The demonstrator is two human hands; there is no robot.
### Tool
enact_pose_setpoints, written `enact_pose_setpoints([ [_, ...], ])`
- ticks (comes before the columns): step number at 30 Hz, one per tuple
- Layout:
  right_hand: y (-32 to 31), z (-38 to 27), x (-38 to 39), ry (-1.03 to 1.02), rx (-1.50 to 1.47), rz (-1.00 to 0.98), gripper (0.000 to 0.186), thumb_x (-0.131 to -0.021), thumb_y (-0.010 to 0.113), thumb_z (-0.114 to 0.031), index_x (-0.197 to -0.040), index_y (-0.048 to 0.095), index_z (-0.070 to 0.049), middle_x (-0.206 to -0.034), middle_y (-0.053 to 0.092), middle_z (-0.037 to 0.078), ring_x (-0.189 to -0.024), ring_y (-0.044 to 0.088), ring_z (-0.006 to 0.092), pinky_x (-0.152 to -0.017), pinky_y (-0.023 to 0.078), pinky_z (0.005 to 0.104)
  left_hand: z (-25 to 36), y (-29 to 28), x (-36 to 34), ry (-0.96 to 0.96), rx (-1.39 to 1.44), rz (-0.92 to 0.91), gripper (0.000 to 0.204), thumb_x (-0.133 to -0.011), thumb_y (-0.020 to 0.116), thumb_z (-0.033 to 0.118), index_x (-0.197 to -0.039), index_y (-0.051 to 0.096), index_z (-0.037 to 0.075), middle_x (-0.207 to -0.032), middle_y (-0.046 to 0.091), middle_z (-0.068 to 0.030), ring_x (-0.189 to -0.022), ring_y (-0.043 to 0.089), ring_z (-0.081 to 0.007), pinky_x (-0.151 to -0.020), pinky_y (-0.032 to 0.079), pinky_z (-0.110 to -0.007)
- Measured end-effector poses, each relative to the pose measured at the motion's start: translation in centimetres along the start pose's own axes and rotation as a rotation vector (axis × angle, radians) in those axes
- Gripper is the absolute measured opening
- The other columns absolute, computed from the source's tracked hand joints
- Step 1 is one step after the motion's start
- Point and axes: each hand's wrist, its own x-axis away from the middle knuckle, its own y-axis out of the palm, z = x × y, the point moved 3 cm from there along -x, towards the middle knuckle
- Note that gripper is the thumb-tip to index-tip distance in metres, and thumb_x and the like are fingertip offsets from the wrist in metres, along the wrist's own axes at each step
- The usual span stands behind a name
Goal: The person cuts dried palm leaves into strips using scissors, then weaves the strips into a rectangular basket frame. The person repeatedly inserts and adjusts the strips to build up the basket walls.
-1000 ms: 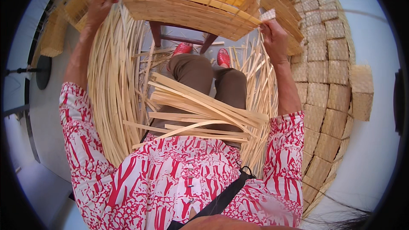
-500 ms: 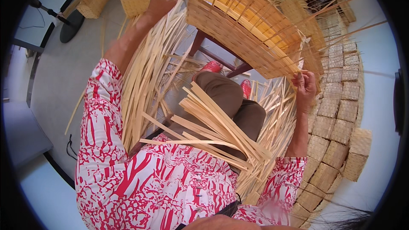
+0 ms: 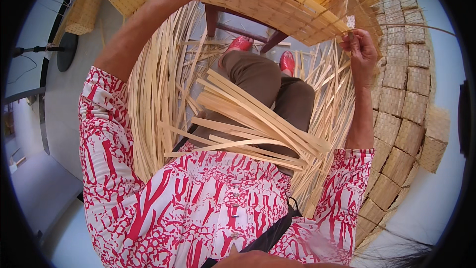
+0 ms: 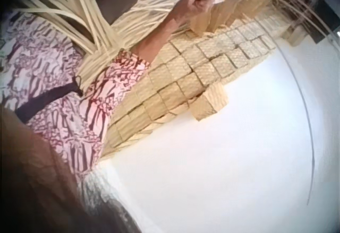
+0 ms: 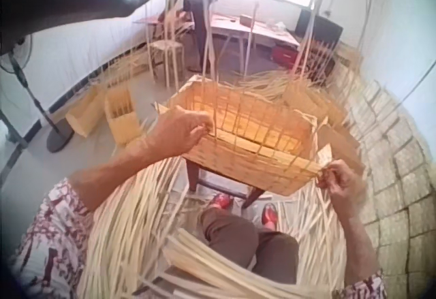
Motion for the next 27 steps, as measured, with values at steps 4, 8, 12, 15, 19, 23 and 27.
enact_pose_setpoints([
  [4, 0.0, -1.5, 0.6, -0.279, 0.404, 0.029, 0.012, -0.095, 0.066, -0.009, -0.104, 0.067, -0.003, -0.080, 0.067, 0.003, -0.067, 0.060, 0.0069, -0.063, 0.051, 0.0241, -0.3, 1.0, -0.2, 0.019, -0.017, -0.059, 0.013, -0.083, 0.056, 0.014, -0.081, 0.066, 0.005, -0.072, 0.066, -0.0198, -0.072, 0.067, -0.0378, -0.066, 0.052, -0.046],
  [8, -0.5, -1.1, 0.8, -0.269, 0.511, 0.018, 0.013, -0.093, 0.067, -0.009, -0.104, 0.066, -0.003, -0.078, 0.065, 0.004, -0.069, 0.061, 0.0065, -0.063, 0.051, 0.0250, -0.5, 1.2, -0.1, 0.009, -0.039, -0.074, 0.013, -0.083, 0.055, 0.013, -0.083, 0.065, 0.004, -0.074, 0.066, -0.0214, -0.073, 0.065, -0.0403, -0.066, 0.051, -0.047],
  [12, -0.3, -1.1, -0.2, -0.214, 0.340, 0.031, 0.010, -0.094, 0.065, -0.008, -0.103, 0.065, -0.003, -0.079, 0.065, 0.003, -0.068, 0.061, 0.0074, -0.063, 0.051, 0.0245, -1.3, 1.5, 0.7, 0.055, -0.050, 0.045, 0.024, -0.087, 0.063, 0.017, -0.110, 0.062, 0.010, -0.074, 0.067, -0.0144, -0.067, 0.066, -0.0324, -0.062, 0.052, -0.042],
  [15, -0.2, -0.9, -0.5, -0.123, 0.252, 0.021, 0.013, -0.095, 0.064, -0.010, -0.107, 0.065, -0.003, -0.083, 0.065, 0.003, -0.073, 0.062, 0.0083, -0.066, 0.052, 0.0238, -0.6, 1.3, 3.1, -0.007, -0.043, 0.249, 0.026, -0.089, 0.066, 0.018, -0.114, 0.062, 0.015, -0.076, 0.067, -0.0094, -0.063, 0.066, -0.0299, -0.053, 0.051, -0.040],
  [19, -1.5, -0.4, 2.3, 0.069, 0.138, 0.029, 0.016, -0.097, 0.062, -0.011, -0.111, 0.064, -0.003, -0.085, 0.066, 0.004, -0.077, 0.061, 0.0094, -0.069, 0.052, 0.0233, 2.1, 1.7, 7.4, -0.104, 0.299, 0.077, 0.017, -0.086, 0.065, 0.011, -0.103, 0.063, 0.010, -0.078, 0.067, -0.0088, -0.070, 0.067, -0.0295, -0.060, 0.053, -0.039],
  [23, -0.7, -0.1, 9.0, 0.345, -0.014, -0.334, 0.015, -0.097, 0.062, -0.010, -0.109, 0.066, -0.003, -0.086, 0.066, 0.003, -0.077, 0.060, 0.0095, -0.070, 0.050, 0.0237, 4.1, 4.5, 12.9, -0.020, 0.522, -0.454, 0.025, -0.089, 0.068, 0.015, -0.110, 0.065, 0.004, -0.097, 0.068, -0.0142, -0.086, 0.067, -0.0309, -0.074, 0.053, -0.039],
  [27, 2.1, -3.7, 14.0, 0.257, 0.240, -0.639, 0.015, -0.092, 0.066, -0.012, -0.103, 0.070, -0.001, -0.089, 0.069, 0.006, -0.079, 0.062, 0.0140, -0.070, 0.049, 0.0270, 4.2, 5.0, 15.1, -0.133, 0.636, -0.812, 0.026, -0.093, 0.066, 0.022, -0.107, 0.066, 0.000, -0.094, 0.069, -0.0168, -0.088, 0.067, -0.0310, -0.075, 0.052, -0.041],
])
